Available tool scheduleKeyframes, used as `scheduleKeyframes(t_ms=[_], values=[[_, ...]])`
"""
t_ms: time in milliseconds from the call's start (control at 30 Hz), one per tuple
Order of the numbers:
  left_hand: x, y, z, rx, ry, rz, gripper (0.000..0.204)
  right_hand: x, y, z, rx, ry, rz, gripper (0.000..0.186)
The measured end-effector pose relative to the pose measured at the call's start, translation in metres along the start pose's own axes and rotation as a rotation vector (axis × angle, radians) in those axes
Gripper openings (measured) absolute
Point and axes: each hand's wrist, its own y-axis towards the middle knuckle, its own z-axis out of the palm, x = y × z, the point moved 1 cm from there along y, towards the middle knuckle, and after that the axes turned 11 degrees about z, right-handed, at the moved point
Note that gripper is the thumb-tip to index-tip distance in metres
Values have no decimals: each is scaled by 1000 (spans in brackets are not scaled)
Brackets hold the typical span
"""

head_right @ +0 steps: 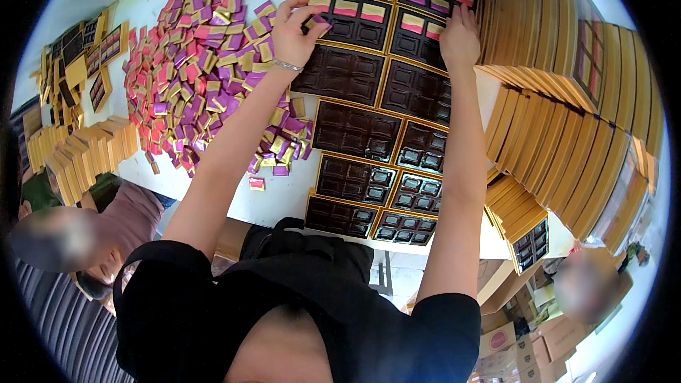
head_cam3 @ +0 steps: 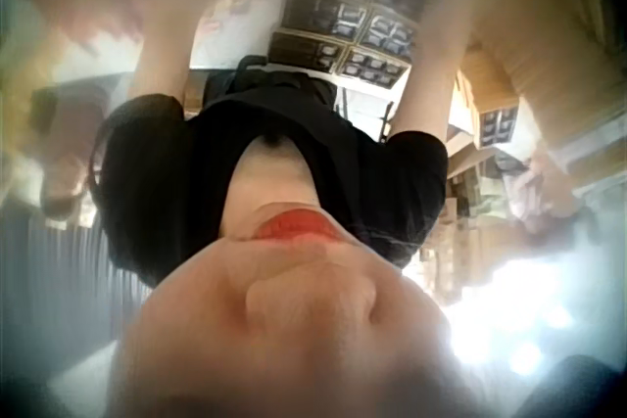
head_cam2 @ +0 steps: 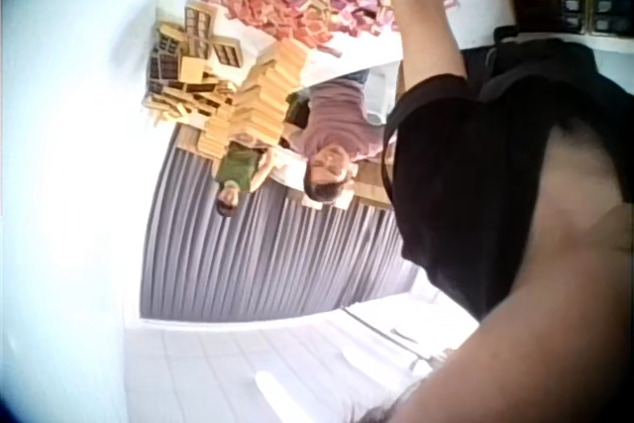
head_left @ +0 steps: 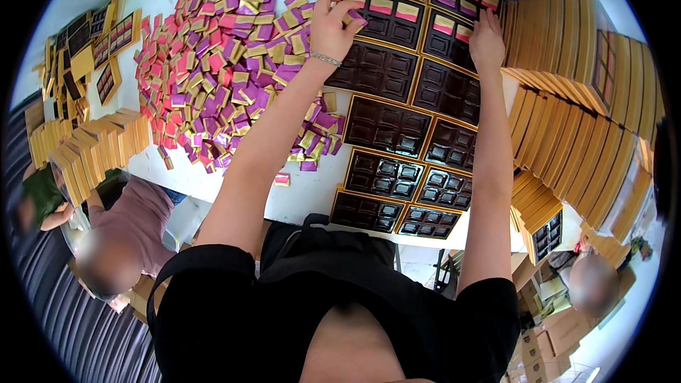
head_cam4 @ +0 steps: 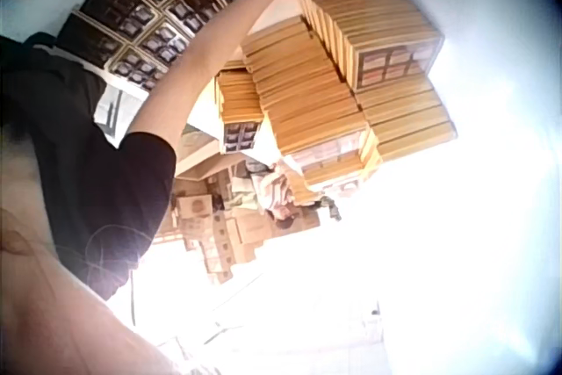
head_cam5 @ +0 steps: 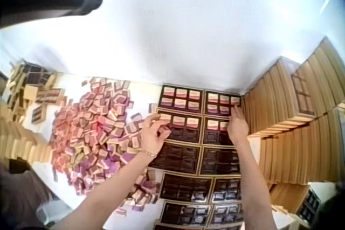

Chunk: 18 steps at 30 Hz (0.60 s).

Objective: The person places small wrapped candies into compartmentalized trays on a table. They repeatedly pick candies from a large pile and arrange them into the tray sections. Other people are visible in the background working with similar trays and boxes.

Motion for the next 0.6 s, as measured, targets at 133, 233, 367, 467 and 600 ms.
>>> scheduleKeyframes(t_ms=[133,233,367,467,600], values=[[8,-10,-17,73,126,198,27,5,-3,-6,-8,62,11,38],[7,-17,-29,148,127,234,35,31,-15,-23,-167,194,-59,29],[-4,-12,-24,185,463,183,49,110,-50,-44,-132,430,-144,19],[-9,-11,-17,315,483,98,47,150,-72,-44,54,584,-100,17],[-16,-12,-19,254,528,-48,44,184,-98,-32,76,609,-208,25]])
